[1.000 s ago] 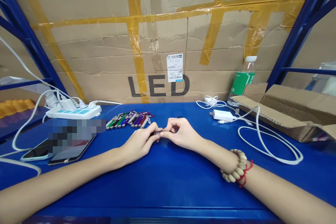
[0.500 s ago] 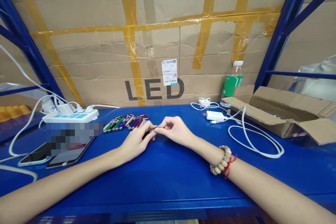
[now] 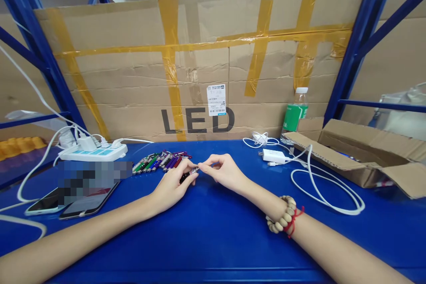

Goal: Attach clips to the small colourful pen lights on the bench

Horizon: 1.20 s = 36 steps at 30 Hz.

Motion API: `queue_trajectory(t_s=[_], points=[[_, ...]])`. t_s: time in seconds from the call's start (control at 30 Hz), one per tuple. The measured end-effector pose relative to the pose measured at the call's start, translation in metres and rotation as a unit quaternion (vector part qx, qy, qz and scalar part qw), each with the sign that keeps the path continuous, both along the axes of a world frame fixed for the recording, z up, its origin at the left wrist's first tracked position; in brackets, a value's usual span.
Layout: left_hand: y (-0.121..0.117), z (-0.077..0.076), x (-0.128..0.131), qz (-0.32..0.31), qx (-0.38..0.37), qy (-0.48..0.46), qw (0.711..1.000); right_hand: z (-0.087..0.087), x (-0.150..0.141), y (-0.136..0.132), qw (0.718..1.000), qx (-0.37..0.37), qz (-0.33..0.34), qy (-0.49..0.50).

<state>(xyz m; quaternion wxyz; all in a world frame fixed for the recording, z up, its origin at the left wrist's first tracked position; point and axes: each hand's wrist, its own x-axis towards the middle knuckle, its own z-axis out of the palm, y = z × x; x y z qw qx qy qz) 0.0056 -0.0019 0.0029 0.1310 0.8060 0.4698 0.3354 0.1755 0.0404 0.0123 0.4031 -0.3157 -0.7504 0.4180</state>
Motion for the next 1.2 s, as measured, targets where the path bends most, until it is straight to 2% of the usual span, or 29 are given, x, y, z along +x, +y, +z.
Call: queue_trajectory(t_s=[0.4, 0.57, 0.8, 1.2], points=[[-0.004, 0.0038, -0.0003, 0.028, -0.001, 0.008, 1.0, -0.0023, -0.0014, 0.0025, 1.0, -0.018, 0.001, -0.01], [-0.005, 0.004, -0.0012, 0.032, 0.0, 0.002, 0.999, -0.0021, -0.0014, 0.0039, 0.999, -0.016, -0.03, -0.022], [-0.0021, 0.0006, -0.0018, 0.02, -0.005, -0.012, 1.0, -0.0034, -0.0014, 0.0074, 0.999, -0.018, -0.04, -0.027], [-0.0011, 0.0019, -0.0012, 0.018, -0.008, -0.011, 1.0, -0.0046, -0.0009, 0.0055, 0.999, -0.035, -0.012, -0.004]])
